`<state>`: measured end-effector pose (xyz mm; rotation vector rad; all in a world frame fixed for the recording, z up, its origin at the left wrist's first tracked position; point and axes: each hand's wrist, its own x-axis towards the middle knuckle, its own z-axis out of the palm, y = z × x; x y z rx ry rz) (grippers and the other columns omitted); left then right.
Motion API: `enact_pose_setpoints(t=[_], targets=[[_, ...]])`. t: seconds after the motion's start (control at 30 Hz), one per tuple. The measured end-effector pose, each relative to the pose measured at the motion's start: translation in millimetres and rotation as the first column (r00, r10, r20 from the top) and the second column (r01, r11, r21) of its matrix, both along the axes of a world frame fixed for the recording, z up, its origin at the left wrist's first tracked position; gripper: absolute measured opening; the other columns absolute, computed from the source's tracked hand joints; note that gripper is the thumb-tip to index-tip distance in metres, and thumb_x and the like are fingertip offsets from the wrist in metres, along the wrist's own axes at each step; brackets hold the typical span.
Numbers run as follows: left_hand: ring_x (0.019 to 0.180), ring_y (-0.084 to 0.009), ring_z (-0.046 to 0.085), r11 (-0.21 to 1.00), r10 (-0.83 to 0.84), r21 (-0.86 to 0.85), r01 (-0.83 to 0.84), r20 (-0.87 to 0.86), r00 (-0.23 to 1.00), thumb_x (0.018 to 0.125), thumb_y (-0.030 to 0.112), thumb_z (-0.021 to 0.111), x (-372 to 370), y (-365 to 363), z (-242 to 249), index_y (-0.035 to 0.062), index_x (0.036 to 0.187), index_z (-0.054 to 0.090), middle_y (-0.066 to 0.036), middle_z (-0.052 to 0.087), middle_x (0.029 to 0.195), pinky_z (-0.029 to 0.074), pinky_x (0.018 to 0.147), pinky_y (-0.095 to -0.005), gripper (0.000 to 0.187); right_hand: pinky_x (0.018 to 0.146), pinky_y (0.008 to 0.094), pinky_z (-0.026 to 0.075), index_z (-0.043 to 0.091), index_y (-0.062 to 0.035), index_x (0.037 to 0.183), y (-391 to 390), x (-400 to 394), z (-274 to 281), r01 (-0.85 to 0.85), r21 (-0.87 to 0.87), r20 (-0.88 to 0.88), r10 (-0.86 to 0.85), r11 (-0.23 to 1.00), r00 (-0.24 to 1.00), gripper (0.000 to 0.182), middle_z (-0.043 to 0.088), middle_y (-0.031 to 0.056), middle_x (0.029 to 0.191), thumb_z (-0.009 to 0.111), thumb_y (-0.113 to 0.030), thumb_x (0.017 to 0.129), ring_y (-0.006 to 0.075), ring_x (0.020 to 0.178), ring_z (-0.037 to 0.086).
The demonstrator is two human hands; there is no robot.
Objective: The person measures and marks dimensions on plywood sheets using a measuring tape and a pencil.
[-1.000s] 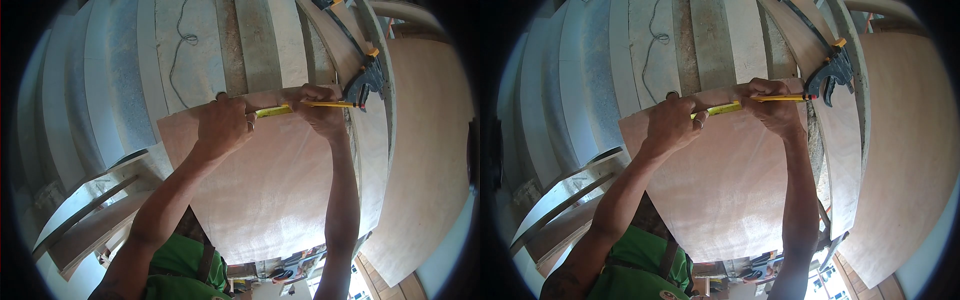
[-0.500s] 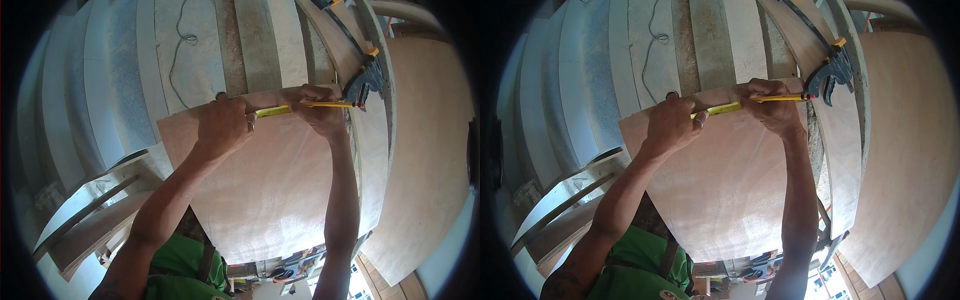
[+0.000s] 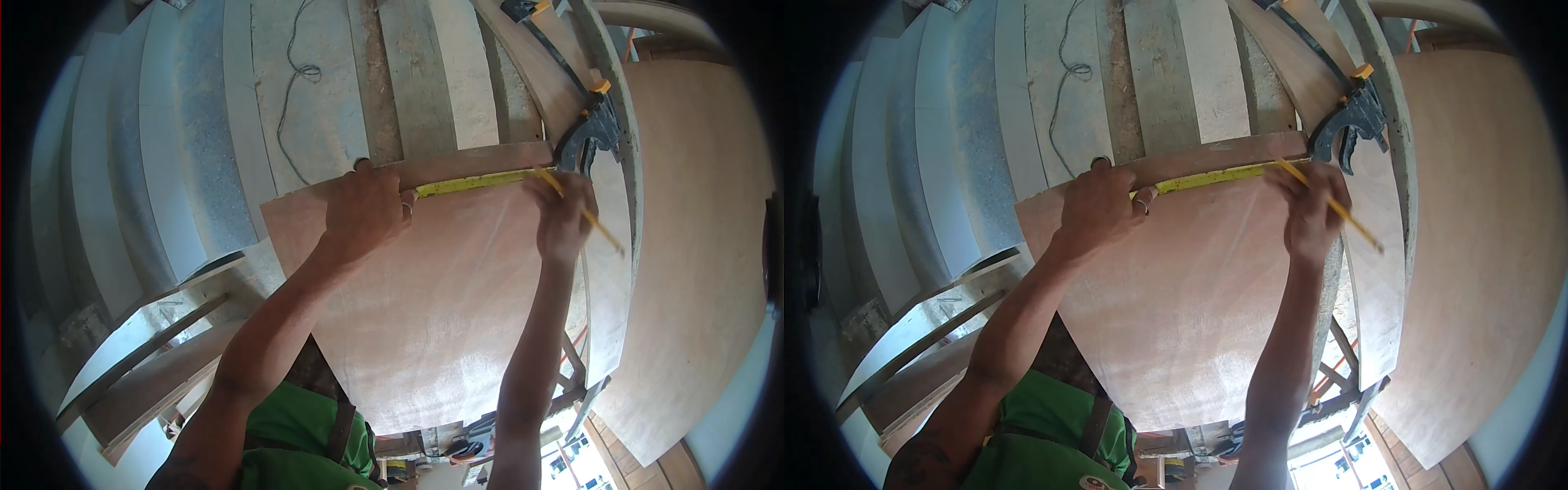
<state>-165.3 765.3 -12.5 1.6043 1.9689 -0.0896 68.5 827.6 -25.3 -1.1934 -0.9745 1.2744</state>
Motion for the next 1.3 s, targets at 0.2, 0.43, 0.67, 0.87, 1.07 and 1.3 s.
enact_pose_setpoints(t=[0.2,0.43,0.67,0.87,1.07,1.3], targets=[[0.064,-0.0291,0.062,0.994,-0.072,0.087,0.062,0.122,0.990,0.086,0.030,0.064,-9,-7,-2,0.0031,0.080,0.069,-0.018,0.058,0.072,0.048,0.060,-0.0415,0.028,0.057,0.0349,0.053,0.054,0.0027,0.083,-106,54,-16,0.423,-0.165,0.085,-0.414,0.891,0.906,0.043,0.058,0.0128,0.062,0.038,-0.034,0.098,0.0229,0.053,0.060],[0.070,-0.0277,0.060,0.997,-0.045,0.073,0.027,0.256,0.966,0.086,0.024,0.063,-32,-33,9,0.0059,0.087,0.071,-0.014,0.064,0.075,0.047,0.065,-0.0401,0.020,0.051,0.0267,0.050,0.055,0.0030,0.078,-177,62,-30,0.509,-0.192,0.296,-0.445,0.839,0.845,0.044,0.058,0.0116,0.061,0.040,-0.034,0.097,0.0182,0.051,0.060],[0.072,-0.0295,0.060,1.000,-0.025,0.017,0.021,0.238,0.971,0.087,0.029,0.064,-55,-56,15,0.0056,0.090,0.071,-0.014,0.064,0.074,0.046,0.067,-0.0413,0.025,0.051,0.0248,0.049,0.056,0.0035,0.077,-167,46,-23,0.502,-0.142,0.432,-0.402,0.853,0.807,0.047,0.061,0.0126,0.062,0.039,-0.036,0.097,0.0171,0.050,0.060],[0.076,-0.0292,0.060,0.999,0.026,-0.026,-0.022,0.189,0.982,0.088,0.024,0.062,-48,-56,12,0.0051,0.090,0.070,-0.014,0.064,0.076,0.046,0.070,-0.0409,0.021,0.052,0.0258,0.051,0.055,0.0030,0.078,-168,49,-26,0.470,-0.152,0.480,-0.351,0.869,0.804,0.046,0.062,0.0126,0.062,0.038,-0.035,0.098,0.0170,0.051,0.061],[0.077,-0.0291,0.060,0.999,-0.034,0.013,0.032,0.232,0.972,0.088,0.020,0.060,-54,-60,5,0.0056,0.093,0.068,-0.012,0.065,0.080,0.047,0.073,-0.0419,0.017,0.054,0.0251,0.053,0.055,0.0028,0.079,-165,47,-28,0.489,-0.158,0.474,-0.369,0.858,0.800,0.045,0.062,0.0124,0.062,0.039,-0.035,0.098,0.0170,0.053,0.063],[0.078,-0.0304,0.061,0.994,-0.044,-0.082,0.069,0.279,0.959,0.089,0.020,0.059,-54,-53,18,0.0055,0.096,0.067,-0.012,0.067,0.084,0.047,0.074,-0.0420,0.018,0.054,0.0251,0.052,0.055,0.0026,0.079,-164,42,-26,0.491,-0.125,0.494,-0.376,0.862,0.784,0.045,0.063,0.0126,0.063,0.040,-0.036,0.098,0.0166,0.052,0.062]])
